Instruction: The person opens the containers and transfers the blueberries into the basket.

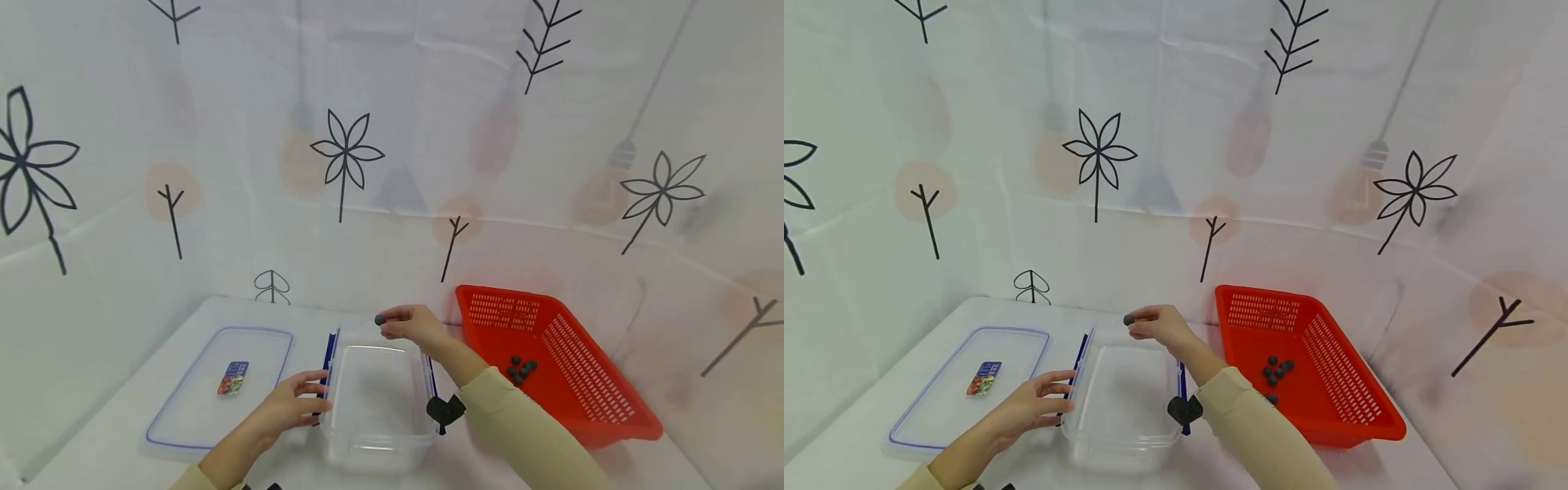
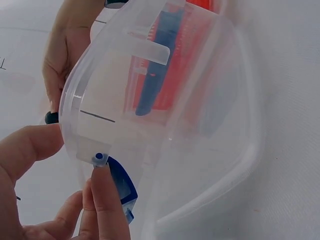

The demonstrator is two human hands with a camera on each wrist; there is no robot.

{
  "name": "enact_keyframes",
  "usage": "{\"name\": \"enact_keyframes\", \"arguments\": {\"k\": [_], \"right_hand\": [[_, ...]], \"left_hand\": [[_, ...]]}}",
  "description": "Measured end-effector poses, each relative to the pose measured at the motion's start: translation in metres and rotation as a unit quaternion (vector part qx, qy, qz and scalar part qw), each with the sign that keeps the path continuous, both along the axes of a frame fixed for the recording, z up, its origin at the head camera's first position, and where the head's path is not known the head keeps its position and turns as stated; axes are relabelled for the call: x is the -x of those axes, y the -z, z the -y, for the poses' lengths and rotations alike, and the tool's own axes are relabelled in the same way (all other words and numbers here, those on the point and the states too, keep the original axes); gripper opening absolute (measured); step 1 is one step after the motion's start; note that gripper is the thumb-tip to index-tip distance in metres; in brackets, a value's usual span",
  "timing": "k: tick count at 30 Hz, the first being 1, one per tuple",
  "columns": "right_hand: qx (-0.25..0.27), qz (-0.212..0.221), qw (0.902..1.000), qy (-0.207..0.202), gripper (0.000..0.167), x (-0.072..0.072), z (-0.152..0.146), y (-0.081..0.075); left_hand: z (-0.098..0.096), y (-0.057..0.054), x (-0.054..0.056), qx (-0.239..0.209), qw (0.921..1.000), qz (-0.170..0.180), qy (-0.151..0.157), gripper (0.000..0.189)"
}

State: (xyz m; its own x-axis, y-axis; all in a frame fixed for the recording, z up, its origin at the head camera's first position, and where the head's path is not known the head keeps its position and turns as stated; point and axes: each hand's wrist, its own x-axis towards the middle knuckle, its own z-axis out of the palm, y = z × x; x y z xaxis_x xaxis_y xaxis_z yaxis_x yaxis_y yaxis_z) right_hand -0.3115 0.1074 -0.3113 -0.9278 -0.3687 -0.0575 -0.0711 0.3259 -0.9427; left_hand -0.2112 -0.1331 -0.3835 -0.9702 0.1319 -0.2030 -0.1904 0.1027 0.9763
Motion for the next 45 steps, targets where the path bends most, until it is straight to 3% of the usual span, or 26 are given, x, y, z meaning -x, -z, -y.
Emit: {"name": "enact_keyframes", "arguments": {"k": [7, 17, 30, 35, 45], "right_hand": [[0.015, -0.008, 0.9992, 0.035, 0.027, -0.012, -0.029, -0.012], [-0.016, -0.042, 0.9983, 0.039, 0.03, -0.02, -0.078, -0.01], [-0.089, -0.039, 0.9912, 0.089, 0.044, -0.029, -0.158, -0.018], [-0.096, -0.043, 0.9905, 0.089, 0.046, -0.027, -0.187, -0.017], [-0.17, -0.052, 0.9799, 0.09, 0.048, -0.011, -0.227, -0.007]], "left_hand": [[0.001, 0.0, -0.001, -0.001, 1.0, -0.002, 0.006, 0.063], [-0.001, 0.003, -0.001, 0.004, 1.0, -0.001, -0.005, 0.064], [-0.002, 0.003, 0.0, 0.008, 0.9999, 0.005, -0.012, 0.062], [-0.001, 0.001, 0.0, 0.004, 0.9999, 0.005, -0.013, 0.062], [0.001, 0.0, -0.005, -0.007, 0.9998, -0.012, 0.013, 0.063]]}}
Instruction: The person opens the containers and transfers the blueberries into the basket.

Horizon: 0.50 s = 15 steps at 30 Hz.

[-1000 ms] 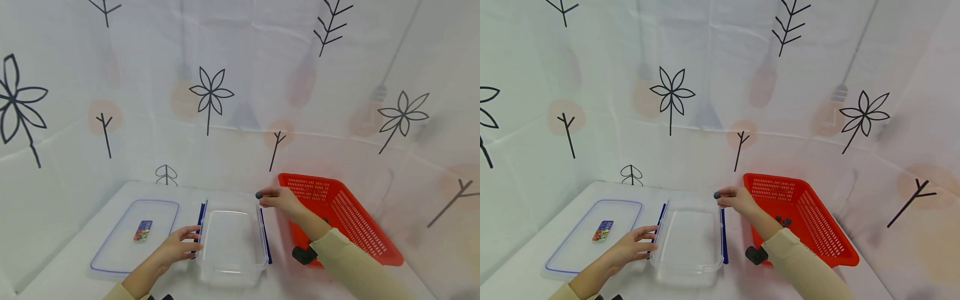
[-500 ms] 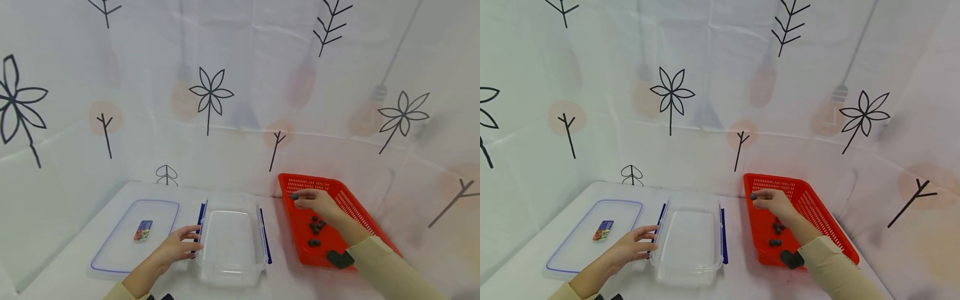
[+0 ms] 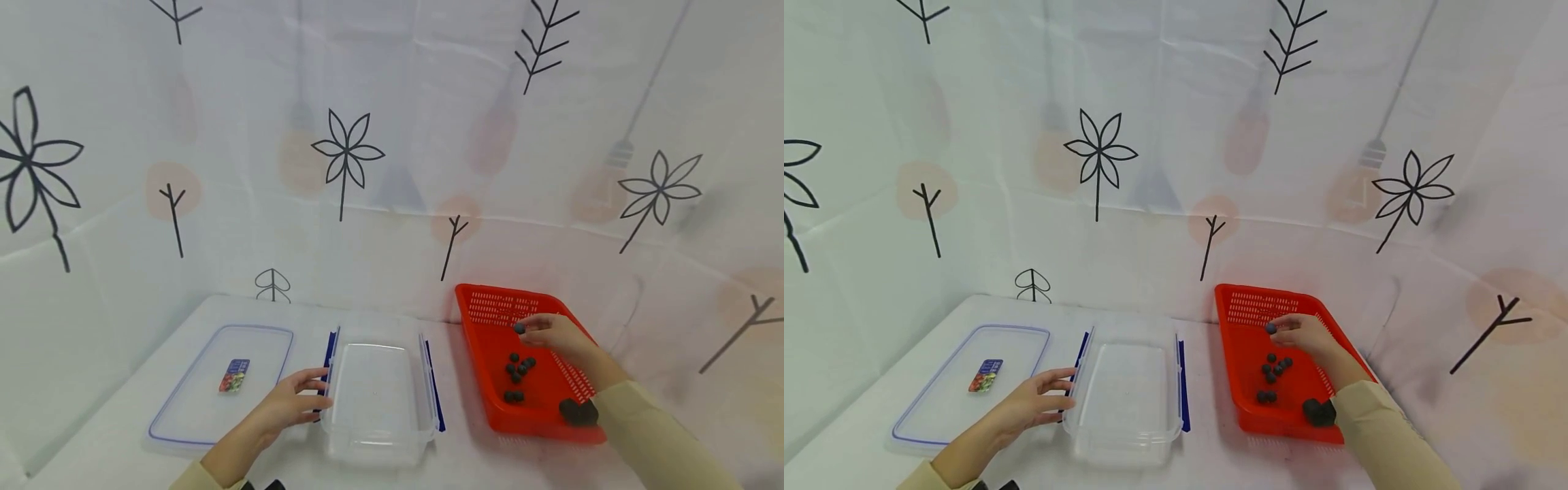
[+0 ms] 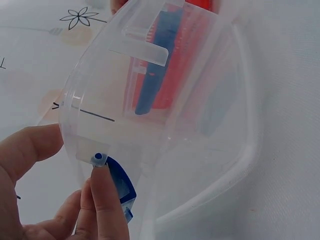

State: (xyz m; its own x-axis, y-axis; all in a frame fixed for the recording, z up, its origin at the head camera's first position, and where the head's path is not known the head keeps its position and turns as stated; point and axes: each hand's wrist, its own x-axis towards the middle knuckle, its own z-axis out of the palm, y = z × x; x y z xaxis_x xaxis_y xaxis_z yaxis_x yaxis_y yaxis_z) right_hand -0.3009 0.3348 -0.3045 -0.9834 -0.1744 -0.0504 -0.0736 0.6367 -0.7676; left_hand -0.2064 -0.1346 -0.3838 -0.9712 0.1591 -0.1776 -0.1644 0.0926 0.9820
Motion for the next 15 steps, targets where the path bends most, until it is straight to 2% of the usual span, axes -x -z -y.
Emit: {"name": "enact_keyframes", "arguments": {"k": [8, 15], "right_hand": [[-0.024, 0.024, 0.9994, 0.008, 0.04, 0.012, -0.015, 0.009], [0.004, 0.045, 0.9989, 0.014, 0.031, 0.021, -0.021, 0.023]], "left_hand": [[0.001, 0.001, 0.001, -0.001, 1.0, 0.0, 0.001, 0.065], [0.001, 0.002, 0.003, -0.001, 1.0, 0.002, 0.005, 0.065]]}}
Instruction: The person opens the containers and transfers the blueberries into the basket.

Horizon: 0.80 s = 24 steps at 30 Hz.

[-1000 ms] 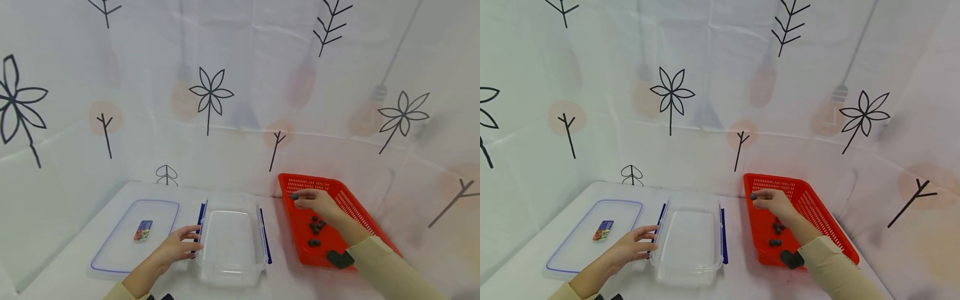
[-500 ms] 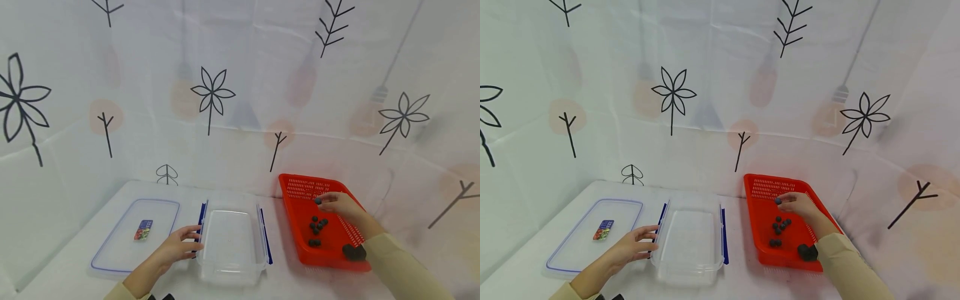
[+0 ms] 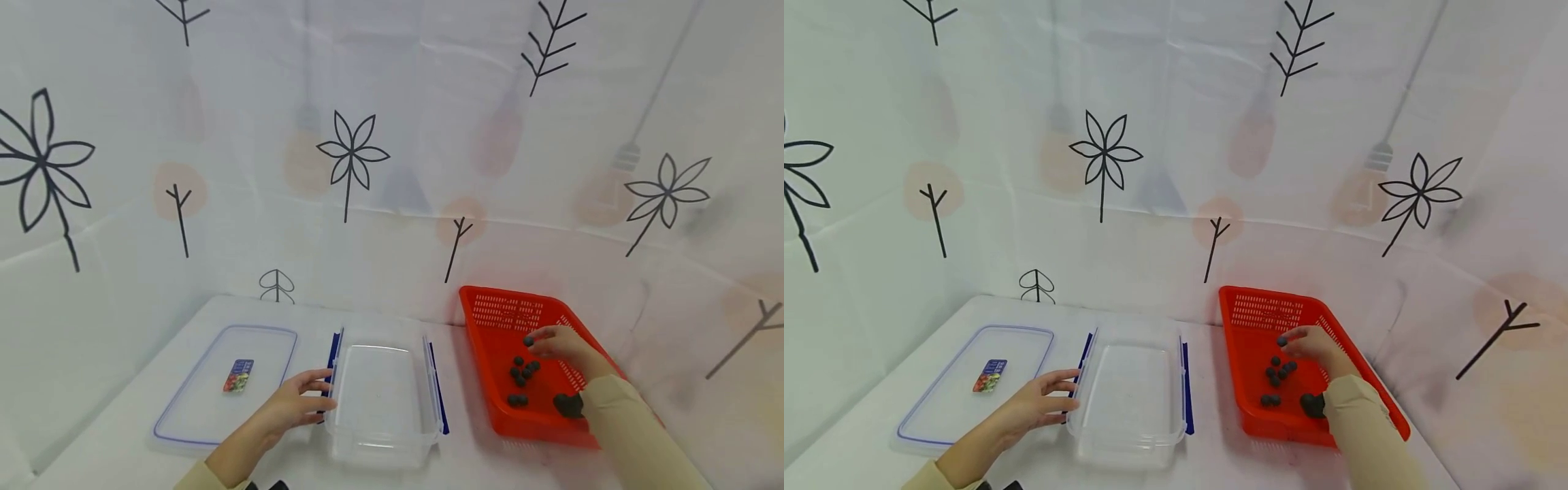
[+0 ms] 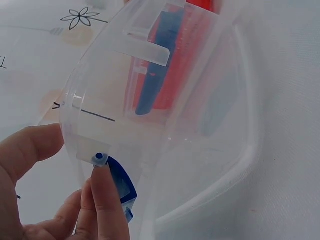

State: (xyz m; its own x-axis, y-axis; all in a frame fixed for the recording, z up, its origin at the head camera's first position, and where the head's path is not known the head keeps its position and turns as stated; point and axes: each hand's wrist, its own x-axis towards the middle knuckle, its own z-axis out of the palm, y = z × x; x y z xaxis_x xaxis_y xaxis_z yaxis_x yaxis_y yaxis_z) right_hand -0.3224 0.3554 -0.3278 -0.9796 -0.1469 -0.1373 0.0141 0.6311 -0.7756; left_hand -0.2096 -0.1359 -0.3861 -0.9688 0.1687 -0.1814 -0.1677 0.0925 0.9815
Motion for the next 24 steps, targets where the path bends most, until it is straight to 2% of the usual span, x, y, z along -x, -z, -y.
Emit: {"name": "enact_keyframes", "arguments": {"k": [12, 19, 24], "right_hand": [[-0.028, -0.004, 0.9995, 0.017, 0.029, 0.0, -0.014, 0.006], [0.035, -0.015, 0.9992, 0.007, 0.037, -0.002, -0.015, -0.007], [0.044, -0.032, 0.9985, -0.002, 0.047, -0.008, -0.006, -0.022]], "left_hand": [[-0.002, -0.001, -0.002, -0.003, 0.9999, -0.008, 0.008, 0.066], [-0.003, -0.002, -0.001, 0.002, 1.0, -0.008, 0.001, 0.064], [-0.001, -0.002, -0.001, 0.012, 0.9999, -0.002, 0.002, 0.064]]}}
